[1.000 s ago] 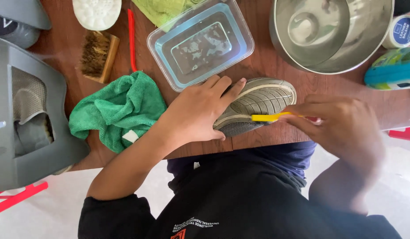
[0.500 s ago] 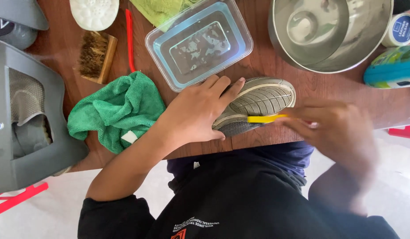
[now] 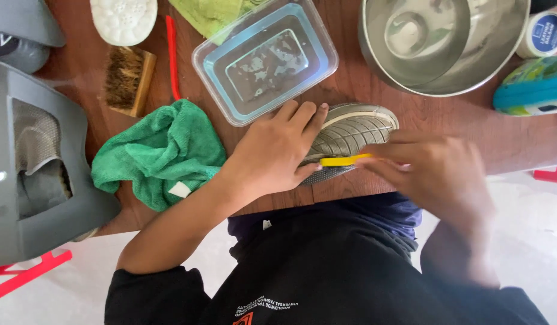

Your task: The person cleans the sole of a sneaker using a yellow brush and a red brush, dipping them into a container of water. They also wipe the shoe with a green cloth.

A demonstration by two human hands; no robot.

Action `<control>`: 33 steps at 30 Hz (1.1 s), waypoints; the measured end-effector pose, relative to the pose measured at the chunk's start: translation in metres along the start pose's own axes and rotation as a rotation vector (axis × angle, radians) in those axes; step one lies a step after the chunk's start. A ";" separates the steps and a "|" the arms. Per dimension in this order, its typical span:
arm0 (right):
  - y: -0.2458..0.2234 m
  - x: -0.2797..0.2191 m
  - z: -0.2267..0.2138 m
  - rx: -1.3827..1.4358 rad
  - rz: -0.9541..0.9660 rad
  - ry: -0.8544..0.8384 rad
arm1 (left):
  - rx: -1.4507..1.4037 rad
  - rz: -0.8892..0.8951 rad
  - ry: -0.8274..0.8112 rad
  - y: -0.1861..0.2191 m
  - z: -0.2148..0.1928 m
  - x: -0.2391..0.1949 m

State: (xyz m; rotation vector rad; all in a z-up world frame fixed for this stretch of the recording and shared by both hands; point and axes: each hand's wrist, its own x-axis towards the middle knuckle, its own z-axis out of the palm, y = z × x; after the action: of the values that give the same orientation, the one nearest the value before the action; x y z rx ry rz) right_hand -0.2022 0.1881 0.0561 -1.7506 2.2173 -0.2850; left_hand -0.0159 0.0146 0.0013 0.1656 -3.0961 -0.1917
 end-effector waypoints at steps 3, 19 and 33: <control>0.011 0.002 -0.009 -0.009 0.027 -0.079 | -0.053 0.009 -0.041 -0.004 -0.003 -0.002; 0.032 -0.014 -0.005 0.127 -0.092 0.246 | 0.009 0.042 0.026 -0.003 -0.003 0.000; 0.028 -0.014 0.050 -0.212 -0.189 0.636 | 0.020 0.022 0.098 0.001 0.001 0.006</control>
State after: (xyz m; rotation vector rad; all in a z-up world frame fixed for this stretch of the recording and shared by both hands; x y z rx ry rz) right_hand -0.2076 0.2098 0.0013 -2.2265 2.5700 -0.7678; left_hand -0.0216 0.0152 0.0006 0.1370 -3.0019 -0.1474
